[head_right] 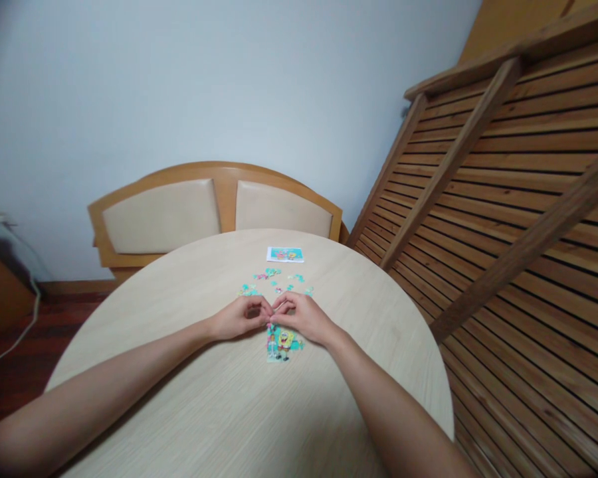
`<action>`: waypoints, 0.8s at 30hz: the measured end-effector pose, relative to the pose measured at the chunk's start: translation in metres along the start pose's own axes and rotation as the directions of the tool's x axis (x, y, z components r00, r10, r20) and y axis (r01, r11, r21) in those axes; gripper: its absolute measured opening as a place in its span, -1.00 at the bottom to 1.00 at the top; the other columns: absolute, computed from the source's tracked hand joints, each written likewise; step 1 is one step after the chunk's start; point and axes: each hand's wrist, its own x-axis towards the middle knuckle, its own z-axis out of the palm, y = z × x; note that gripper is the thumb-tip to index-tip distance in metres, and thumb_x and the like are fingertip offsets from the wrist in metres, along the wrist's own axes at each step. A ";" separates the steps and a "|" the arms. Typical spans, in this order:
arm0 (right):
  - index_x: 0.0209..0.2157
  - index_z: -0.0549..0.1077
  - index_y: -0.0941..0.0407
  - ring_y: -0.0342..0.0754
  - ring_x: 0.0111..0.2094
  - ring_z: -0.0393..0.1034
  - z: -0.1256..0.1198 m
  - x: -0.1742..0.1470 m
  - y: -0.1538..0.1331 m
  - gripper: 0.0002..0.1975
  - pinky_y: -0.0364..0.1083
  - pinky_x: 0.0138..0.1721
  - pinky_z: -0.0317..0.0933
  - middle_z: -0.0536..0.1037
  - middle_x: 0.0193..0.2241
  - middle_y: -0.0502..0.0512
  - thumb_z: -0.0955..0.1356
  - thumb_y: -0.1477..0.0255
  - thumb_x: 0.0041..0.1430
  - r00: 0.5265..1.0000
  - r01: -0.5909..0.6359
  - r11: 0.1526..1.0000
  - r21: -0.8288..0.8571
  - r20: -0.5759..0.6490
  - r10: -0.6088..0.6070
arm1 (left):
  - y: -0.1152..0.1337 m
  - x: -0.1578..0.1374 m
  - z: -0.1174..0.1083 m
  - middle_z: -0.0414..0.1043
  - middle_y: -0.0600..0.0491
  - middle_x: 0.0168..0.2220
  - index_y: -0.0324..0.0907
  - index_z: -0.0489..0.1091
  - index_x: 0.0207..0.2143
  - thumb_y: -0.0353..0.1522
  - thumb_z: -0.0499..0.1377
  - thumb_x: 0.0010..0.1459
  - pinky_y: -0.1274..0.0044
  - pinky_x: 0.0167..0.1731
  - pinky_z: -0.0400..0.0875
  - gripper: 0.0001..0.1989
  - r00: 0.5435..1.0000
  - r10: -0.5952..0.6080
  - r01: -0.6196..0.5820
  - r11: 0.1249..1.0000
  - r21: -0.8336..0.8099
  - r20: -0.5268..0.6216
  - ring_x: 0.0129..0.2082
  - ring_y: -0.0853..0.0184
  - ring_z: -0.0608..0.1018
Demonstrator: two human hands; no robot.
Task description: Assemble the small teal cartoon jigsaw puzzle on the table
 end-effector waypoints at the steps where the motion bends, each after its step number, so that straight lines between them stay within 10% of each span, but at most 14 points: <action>1: -0.25 0.47 0.16 -0.03 -0.32 0.51 0.000 0.000 0.001 -0.68 -0.08 -0.24 0.32 0.60 -0.40 0.06 0.49 0.24 0.05 1.000 -0.003 1.000 0.000 0.000 0.003 | 0.000 0.000 0.000 0.45 0.06 -0.41 -0.26 0.41 -0.28 -0.26 0.20 0.17 0.59 -0.35 0.34 -0.79 1.000 -0.011 0.011 1.000 -0.028 0.000 -0.42 0.41 0.46; 24: -0.20 0.51 0.09 0.02 -0.13 0.37 -0.016 -0.004 0.012 -0.65 -0.03 -0.03 0.21 0.54 -0.21 0.09 0.49 0.17 0.06 0.956 0.292 0.805 -0.517 0.183 -0.229 | -0.001 -0.001 -0.005 0.47 0.12 -0.49 -0.26 0.48 -0.40 -0.50 0.16 -0.04 0.64 -0.46 0.29 -0.88 0.999 -0.029 0.021 0.976 0.216 0.035 -0.51 0.45 0.42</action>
